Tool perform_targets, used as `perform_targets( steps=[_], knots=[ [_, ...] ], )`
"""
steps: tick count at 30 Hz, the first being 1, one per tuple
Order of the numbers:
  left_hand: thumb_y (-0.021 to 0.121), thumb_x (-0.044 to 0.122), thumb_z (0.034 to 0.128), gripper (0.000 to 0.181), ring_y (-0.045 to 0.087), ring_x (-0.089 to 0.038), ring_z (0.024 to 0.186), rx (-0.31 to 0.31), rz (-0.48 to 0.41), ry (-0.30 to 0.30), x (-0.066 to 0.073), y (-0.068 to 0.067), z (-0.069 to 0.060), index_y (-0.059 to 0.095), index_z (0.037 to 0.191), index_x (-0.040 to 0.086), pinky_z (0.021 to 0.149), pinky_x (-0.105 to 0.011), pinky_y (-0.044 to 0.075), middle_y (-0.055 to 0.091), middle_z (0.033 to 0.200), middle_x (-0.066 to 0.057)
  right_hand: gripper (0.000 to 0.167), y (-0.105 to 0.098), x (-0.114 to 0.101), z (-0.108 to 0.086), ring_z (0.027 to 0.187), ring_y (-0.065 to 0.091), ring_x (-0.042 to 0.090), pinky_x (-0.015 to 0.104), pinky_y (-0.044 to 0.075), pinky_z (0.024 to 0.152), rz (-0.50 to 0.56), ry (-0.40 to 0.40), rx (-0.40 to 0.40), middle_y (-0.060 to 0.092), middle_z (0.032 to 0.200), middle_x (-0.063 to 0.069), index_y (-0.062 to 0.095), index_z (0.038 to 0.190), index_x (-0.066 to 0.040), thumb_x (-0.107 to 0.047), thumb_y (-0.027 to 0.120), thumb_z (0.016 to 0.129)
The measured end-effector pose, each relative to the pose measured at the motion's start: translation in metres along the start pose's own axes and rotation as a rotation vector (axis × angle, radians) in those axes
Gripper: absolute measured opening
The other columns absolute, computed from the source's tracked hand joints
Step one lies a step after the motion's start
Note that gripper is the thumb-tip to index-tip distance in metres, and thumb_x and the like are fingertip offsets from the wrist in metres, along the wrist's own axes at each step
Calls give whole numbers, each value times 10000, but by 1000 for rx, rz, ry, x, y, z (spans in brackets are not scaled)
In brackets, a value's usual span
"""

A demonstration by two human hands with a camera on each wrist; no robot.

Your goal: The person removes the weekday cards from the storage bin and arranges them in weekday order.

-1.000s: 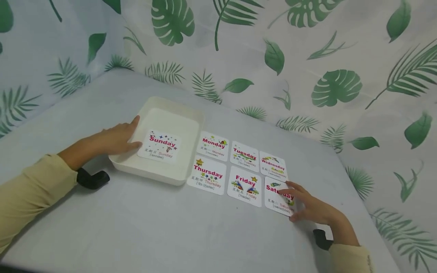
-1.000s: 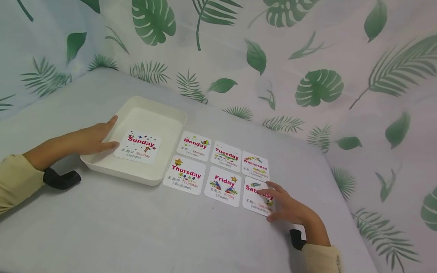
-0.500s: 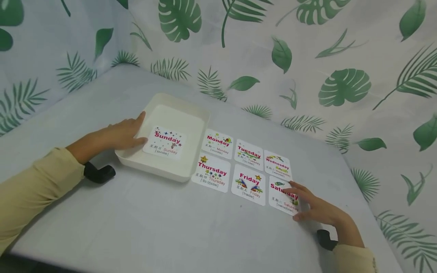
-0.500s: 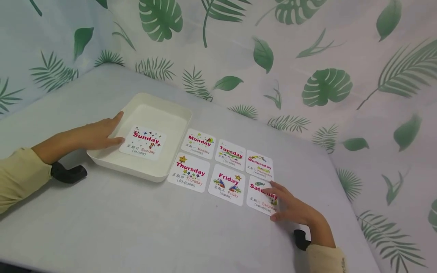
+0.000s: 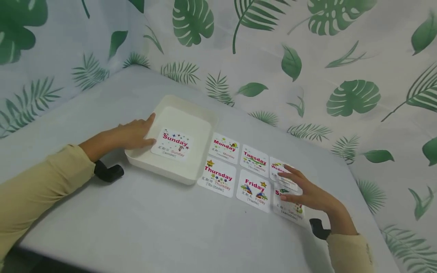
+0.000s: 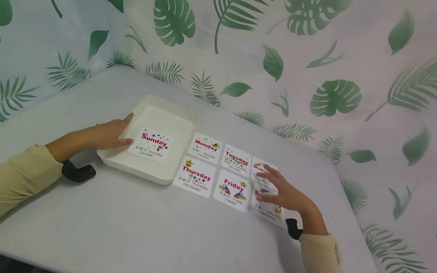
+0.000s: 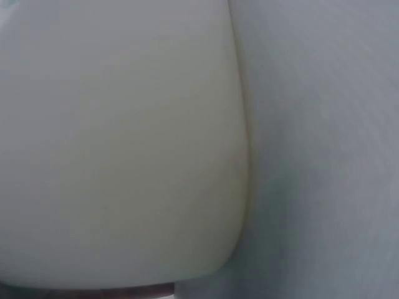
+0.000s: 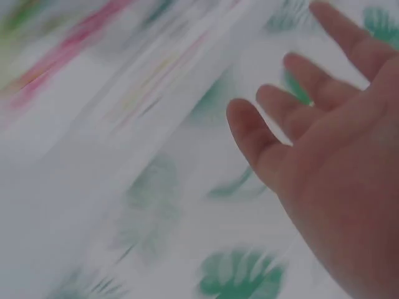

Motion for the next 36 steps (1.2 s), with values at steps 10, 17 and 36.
perform_targets(
  steps=[10, 17, 36],
  knots=[
    [489, 334, 920, 828, 221, -486, 1315, -11, -5, -33, 4, 9, 3, -39, 1442, -32, 930, -754, 171, 223, 1436, -318, 873, 24, -159, 125, 1395, 172, 291, 524, 217, 1100, -229, -132, -102, 189, 1520, 68, 160, 1469, -198, -482, 639, 796],
    [495, 330, 919, 832, 188, -489, 1325, -3, -24, -39, 3, 1, 1, -45, 1445, -21, 918, -767, 138, 207, 1442, -319, 944, 52, -211, 180, 1411, 147, 253, 452, 153, 1140, -327, -156, -174, 163, 1532, 63, 52, 1483, -204, -576, 579, 794],
    [498, 324, 918, 817, 225, -483, 1317, 28, -6, -37, 0, 0, -1, -20, 1447, -22, 924, -754, 180, 247, 1438, -298, 904, 68, -223, 207, 1281, 283, 253, 488, 340, 1037, -321, -74, -207, 259, 1448, 50, 170, 1456, -344, -575, 655, 729]
  ],
)
Point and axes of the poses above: each hand's wrist, its own z-axis towards the middle knuckle, its own y-axis out of the palm, x = y × z, the point moved 3 cm from there along z, towards the middle knuckle
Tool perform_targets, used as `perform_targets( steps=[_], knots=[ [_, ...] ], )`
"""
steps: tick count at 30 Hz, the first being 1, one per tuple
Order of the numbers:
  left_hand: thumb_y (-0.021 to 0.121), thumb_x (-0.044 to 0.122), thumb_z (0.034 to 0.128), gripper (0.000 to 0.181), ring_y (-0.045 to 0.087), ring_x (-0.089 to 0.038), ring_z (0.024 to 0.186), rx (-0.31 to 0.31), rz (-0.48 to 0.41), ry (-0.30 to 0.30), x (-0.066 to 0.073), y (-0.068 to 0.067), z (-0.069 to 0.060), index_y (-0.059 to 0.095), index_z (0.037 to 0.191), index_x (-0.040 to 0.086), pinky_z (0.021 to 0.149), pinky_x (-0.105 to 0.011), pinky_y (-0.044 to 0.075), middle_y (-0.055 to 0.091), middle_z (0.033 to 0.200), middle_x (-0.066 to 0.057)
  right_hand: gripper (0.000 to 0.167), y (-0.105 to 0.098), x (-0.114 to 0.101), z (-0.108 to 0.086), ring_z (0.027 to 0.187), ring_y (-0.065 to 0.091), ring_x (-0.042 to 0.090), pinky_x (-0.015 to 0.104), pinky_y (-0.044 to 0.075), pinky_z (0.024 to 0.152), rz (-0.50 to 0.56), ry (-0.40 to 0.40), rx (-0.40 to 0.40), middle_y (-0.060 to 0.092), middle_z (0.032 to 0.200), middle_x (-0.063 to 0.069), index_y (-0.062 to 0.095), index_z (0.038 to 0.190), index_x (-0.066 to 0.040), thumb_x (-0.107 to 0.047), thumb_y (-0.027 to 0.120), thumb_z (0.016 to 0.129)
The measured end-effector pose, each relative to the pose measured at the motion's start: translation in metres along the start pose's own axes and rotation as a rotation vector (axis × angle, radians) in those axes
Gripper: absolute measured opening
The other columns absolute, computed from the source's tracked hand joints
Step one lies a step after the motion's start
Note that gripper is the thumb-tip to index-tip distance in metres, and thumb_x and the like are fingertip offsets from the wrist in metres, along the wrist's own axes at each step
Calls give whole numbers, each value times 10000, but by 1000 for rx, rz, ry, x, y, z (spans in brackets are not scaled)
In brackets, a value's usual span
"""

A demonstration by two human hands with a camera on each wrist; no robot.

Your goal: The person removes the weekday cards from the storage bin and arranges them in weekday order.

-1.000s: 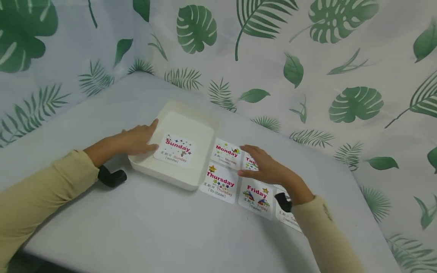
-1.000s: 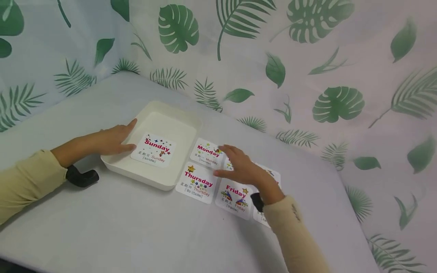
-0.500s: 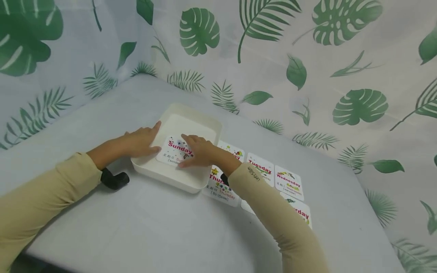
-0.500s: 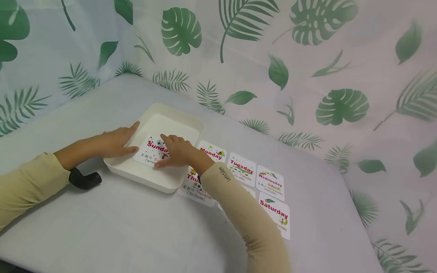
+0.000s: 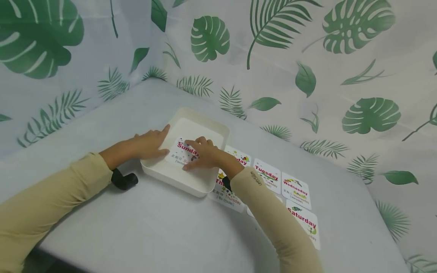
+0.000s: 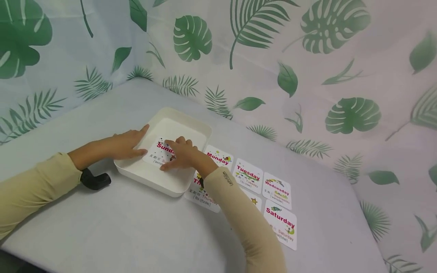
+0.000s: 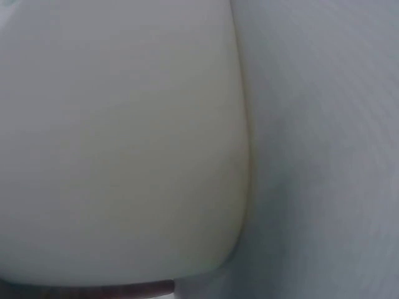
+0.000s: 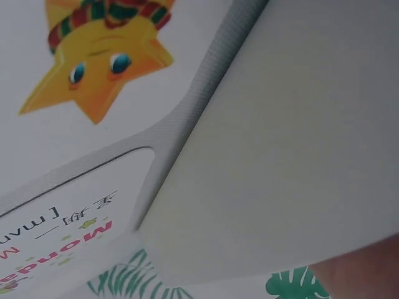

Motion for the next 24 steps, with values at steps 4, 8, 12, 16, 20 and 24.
perform_targets(
  steps=[4, 8, 12, 16, 20, 24],
  knots=[
    [498, 315, 918, 814, 221, -488, 1316, -1, -1, 5, 3, 1, 0, -19, 1445, -27, 923, -755, 180, 247, 1437, -301, 886, 2, 3, -3, 1225, 280, 240, 462, 386, 996, -15, 26, -1, 275, 1406, 60, 213, 1448, -336, -593, 650, 722],
    [489, 313, 923, 807, 217, -492, 1314, -9, 10, 1, 4, 0, 0, -21, 1443, -33, 929, -750, 187, 240, 1435, -309, 953, 2, 4, -3, 1195, 278, 224, 417, 397, 968, -60, 27, -3, 285, 1378, 63, 205, 1456, -310, -677, 621, 682],
    [485, 312, 925, 804, 216, -492, 1315, 5, 13, -1, 3, -5, -1, -24, 1444, -31, 933, -750, 184, 233, 1434, -317, 1000, -2, 2, 0, 1161, 296, 211, 380, 414, 933, -95, 24, 19, 305, 1350, 60, 196, 1461, -288, -708, 615, 656],
    [483, 324, 926, 809, 203, -485, 1324, 4, 6, 6, 3, -7, 2, -34, 1448, -16, 939, -752, 167, 227, 1441, -309, 950, -4, 3, 0, 1165, 315, 216, 396, 417, 948, -101, 34, 30, 315, 1362, 66, 195, 1463, -276, -637, 634, 701],
    [481, 338, 926, 818, 204, -480, 1326, -13, 7, 1, 2, -2, 3, -40, 1447, -15, 937, -752, 165, 229, 1444, -301, 928, 0, 3, 0, 1188, 318, 232, 431, 392, 976, -90, 20, 5, 301, 1388, 77, 186, 1467, -263, -605, 629, 727],
    [482, 341, 924, 819, 205, -480, 1325, -10, 1, -8, -1, 2, 3, -39, 1447, -15, 937, -752, 161, 227, 1446, -297, 923, 4, -1, -1, 1204, 317, 246, 449, 370, 991, -82, -5, -8, 287, 1404, 82, 181, 1469, -251, -586, 630, 736]
  ],
)
Point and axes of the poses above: each hand's wrist, its own z-axis towards the middle knuckle, its own y-axis out of the palm, x = y × z, the point moved 3 cm from there along z, towards the middle knuckle
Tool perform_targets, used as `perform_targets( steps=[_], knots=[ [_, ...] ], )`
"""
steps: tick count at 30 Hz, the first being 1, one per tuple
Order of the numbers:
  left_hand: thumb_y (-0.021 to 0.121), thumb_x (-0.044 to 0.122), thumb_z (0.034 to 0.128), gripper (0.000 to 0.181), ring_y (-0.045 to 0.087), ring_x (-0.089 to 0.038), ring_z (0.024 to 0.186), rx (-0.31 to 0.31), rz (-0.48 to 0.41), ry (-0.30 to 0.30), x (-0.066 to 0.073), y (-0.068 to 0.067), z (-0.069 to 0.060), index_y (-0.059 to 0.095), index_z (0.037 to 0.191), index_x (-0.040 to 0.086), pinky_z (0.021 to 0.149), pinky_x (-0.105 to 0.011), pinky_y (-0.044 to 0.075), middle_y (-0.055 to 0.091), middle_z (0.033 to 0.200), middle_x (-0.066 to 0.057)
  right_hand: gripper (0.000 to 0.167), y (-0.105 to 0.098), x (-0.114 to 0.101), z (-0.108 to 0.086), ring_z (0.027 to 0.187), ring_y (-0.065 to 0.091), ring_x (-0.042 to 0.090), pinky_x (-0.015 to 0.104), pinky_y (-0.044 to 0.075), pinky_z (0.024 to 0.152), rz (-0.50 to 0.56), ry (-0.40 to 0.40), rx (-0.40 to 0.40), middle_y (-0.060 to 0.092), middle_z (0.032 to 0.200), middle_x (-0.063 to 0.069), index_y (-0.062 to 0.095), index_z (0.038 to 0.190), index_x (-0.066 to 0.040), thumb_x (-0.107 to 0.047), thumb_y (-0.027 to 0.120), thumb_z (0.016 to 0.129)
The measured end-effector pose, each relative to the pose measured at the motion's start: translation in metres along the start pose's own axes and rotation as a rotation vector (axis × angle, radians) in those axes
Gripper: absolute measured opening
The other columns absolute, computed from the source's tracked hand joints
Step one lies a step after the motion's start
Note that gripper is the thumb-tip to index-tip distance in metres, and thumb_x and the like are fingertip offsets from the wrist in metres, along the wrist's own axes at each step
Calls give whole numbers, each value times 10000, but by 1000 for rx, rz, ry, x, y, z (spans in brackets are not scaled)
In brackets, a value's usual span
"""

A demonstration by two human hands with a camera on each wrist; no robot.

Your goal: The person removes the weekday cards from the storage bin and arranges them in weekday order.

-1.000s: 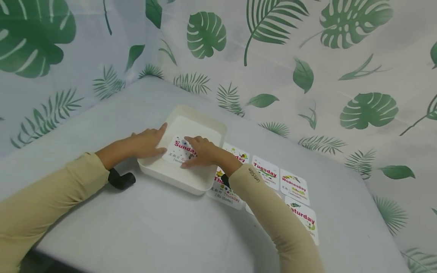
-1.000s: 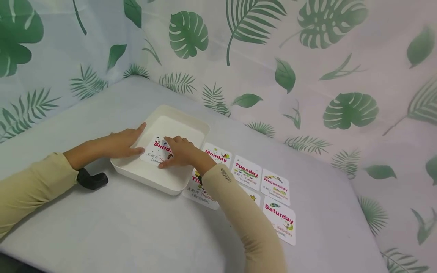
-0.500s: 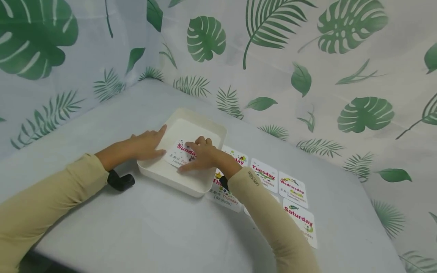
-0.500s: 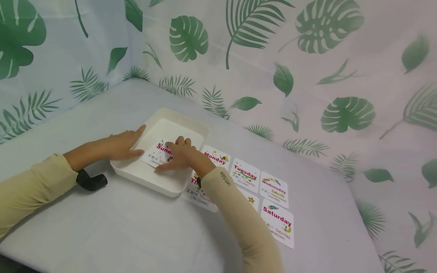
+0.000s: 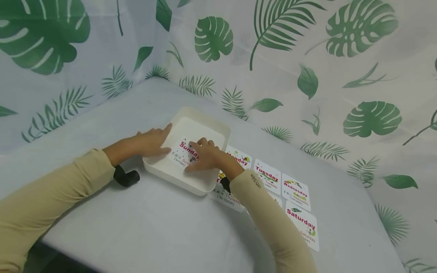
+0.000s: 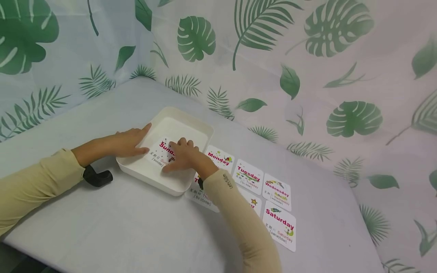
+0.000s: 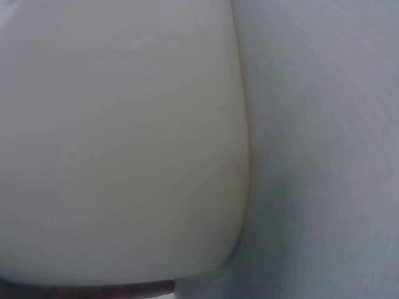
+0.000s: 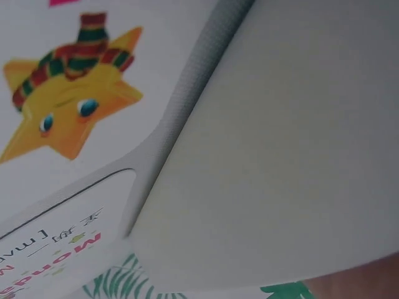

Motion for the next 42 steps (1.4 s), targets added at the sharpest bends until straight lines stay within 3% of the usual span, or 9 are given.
perform_targets(
  steps=[11, 18, 27, 36, 42],
  knots=[
    [478, 358, 923, 824, 180, -468, 1340, -14, -7, 6, 5, 6, 8, -50, 1454, 14, 953, -744, 146, 211, 1464, -271, 928, 1, 0, -10, 1307, 298, 299, 478, 262, 1074, -57, 11, -4, 249, 1488, 59, 163, 1473, -242, -581, 625, 743],
    [487, 358, 919, 823, 215, -462, 1334, -22, 14, 35, 18, 9, 17, -35, 1456, 16, 952, -741, 161, 249, 1454, -265, 865, 8, 7, -17, 1318, 347, 308, 507, 232, 1089, -128, 18, 19, 270, 1500, 40, 177, 1470, -244, -546, 588, 772],
    [484, 342, 921, 815, 186, -468, 1339, -29, 10, 3, 14, 5, 9, -36, 1454, 10, 966, -735, 149, 224, 1456, -281, 788, 8, -2, -15, 1252, 437, 309, 499, 265, 1075, -193, -48, 30, 257, 1504, 25, 198, 1465, -250, -527, 523, 803],
    [485, 351, 921, 830, 180, -471, 1338, -12, 1, -12, 2, 2, 2, -54, 1451, 8, 951, -744, 135, 214, 1455, -285, 865, 3, -6, -8, 1392, 192, 310, 501, 218, 1106, -68, -55, -25, 137, 1542, 44, 116, 1478, -260, -541, 582, 805],
    [486, 347, 921, 832, 186, -474, 1334, -12, 2, -19, 1, 1, 0, -55, 1448, -2, 945, -747, 143, 216, 1450, -296, 869, 1, -7, -6, 1402, 157, 295, 493, 209, 1112, -14, -71, -42, 130, 1543, 41, 122, 1477, -267, -526, 602, 800]
  ],
)
Point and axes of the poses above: each hand's wrist, its own z-axis towards the middle knuckle, its own y-axis out of the palm, x = y × z, the point moved 3 cm from there along z, towards the middle knuckle
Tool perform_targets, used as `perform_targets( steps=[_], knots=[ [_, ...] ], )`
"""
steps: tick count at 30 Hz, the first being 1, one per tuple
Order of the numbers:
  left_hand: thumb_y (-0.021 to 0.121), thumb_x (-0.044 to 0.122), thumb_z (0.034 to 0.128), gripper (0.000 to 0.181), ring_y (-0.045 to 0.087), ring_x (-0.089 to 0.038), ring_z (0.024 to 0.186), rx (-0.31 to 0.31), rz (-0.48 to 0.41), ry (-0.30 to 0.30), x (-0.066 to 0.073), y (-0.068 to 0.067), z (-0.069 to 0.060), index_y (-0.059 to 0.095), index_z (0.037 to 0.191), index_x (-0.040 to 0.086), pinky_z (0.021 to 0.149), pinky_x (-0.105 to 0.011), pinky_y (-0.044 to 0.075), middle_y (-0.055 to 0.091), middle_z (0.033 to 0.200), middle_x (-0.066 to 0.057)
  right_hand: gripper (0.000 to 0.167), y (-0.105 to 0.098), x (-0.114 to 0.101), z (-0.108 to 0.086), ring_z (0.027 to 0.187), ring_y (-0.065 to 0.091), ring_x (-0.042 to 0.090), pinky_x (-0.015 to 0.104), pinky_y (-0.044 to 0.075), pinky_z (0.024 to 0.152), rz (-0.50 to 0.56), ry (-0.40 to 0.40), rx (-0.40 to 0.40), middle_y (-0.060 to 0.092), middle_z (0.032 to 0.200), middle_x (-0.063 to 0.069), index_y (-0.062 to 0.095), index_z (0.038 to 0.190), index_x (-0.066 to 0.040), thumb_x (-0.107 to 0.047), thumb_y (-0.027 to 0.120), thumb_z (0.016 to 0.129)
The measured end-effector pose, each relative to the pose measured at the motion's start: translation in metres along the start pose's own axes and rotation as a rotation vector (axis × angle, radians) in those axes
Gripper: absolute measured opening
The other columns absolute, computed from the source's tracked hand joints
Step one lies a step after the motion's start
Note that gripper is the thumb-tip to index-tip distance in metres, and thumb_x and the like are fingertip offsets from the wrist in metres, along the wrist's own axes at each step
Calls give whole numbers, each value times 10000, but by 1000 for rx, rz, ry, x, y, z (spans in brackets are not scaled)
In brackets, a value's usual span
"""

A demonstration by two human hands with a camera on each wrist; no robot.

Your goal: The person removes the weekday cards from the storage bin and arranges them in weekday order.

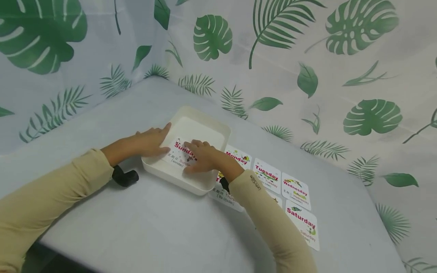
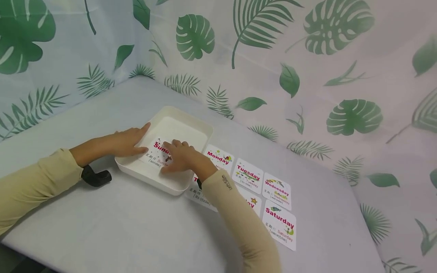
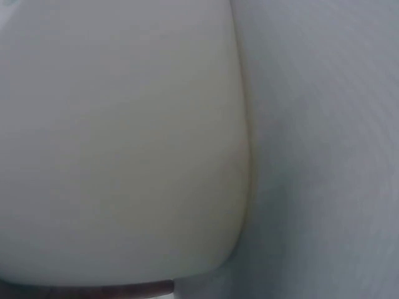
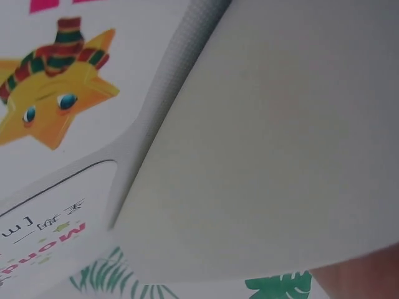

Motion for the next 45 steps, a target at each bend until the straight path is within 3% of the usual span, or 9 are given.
perform_targets(
  steps=[8, 16, 21, 28, 32, 38, 41, 45],
  knots=[
    [484, 355, 921, 824, 192, -477, 1331, 12, -2, 14, 0, 2, 1, -35, 1451, -4, 948, -744, 156, 226, 1451, -287, 965, 1, 3, 2, 1358, 254, 252, 476, 295, 1076, 48, 7, 30, 223, 1501, 48, 122, 1473, -293, -572, 663, 724],
    [486, 355, 920, 827, 184, -479, 1333, 16, -8, 6, -1, 0, 0, -38, 1452, 2, 951, -744, 157, 227, 1453, -284, 864, -3, -1, 2, 1238, 311, 267, 470, 404, 960, 51, -14, 48, 215, 1448, 59, 202, 1443, -372, -516, 680, 739],
    [486, 343, 923, 821, 187, -482, 1330, 5, 0, 0, 1, -1, -3, -37, 1449, -8, 949, -744, 160, 227, 1450, -289, 811, -3, -3, 1, 1202, 321, 256, 470, 395, 959, 62, -27, 45, 237, 1431, 66, 266, 1422, -389, -503, 687, 738],
    [492, 333, 920, 815, 206, -479, 1325, 16, 3, 20, 3, -1, -5, -23, 1449, -13, 942, -746, 169, 241, 1443, -292, 881, 1, -1, 1, 1144, 350, 250, 410, 390, 929, -17, -31, 59, 268, 1389, 76, 256, 1428, -357, -592, 678, 691],
    [490, 330, 919, 815, 203, -483, 1324, 23, -2, 17, 2, 0, -7, -25, 1448, -15, 945, -743, 172, 234, 1442, -300, 866, -1, -2, -1, 1139, 351, 248, 409, 373, 931, -32, -57, 75, 265, 1392, 67, 255, 1428, -348, -564, 679, 704],
    [480, 331, 924, 812, 190, -492, 1323, 19, -11, 24, 0, 0, -6, -34, 1447, -17, 944, -748, 161, 221, 1440, -311, 784, -11, 8, -16, 1230, 322, 293, 467, 329, 1007, -21, -79, 139, 256, 1444, 72, 316, 1409, -334, -487, 682, 733],
    [459, 386, 929, 829, 172, -492, 1330, 19, -3, 31, -4, -1, 4, -64, 1451, 12, 939, -755, 148, 205, 1453, -300, 762, -16, 22, -33, 1271, 281, 307, 495, 317, 1022, 14, -48, 189, 237, 1460, 68, 337, 1400, -325, -452, 689, 736],
    [451, 389, 933, 828, 158, -505, 1327, -1, 2, 45, -5, -1, 3, -71, 1448, 4, 931, -761, 147, 191, 1454, -309, 752, -11, 41, -60, 1298, 239, 293, 516, 348, 998, 103, -19, 236, 209, 1470, 45, 347, 1393, -322, -414, 697, 734]
  ],
)
Point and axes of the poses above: each hand's wrist, its own z-axis towards the middle knuckle, its own y-axis out of the palm, x = y × z, the point moved 3 cm from there along z, towards the middle knuckle
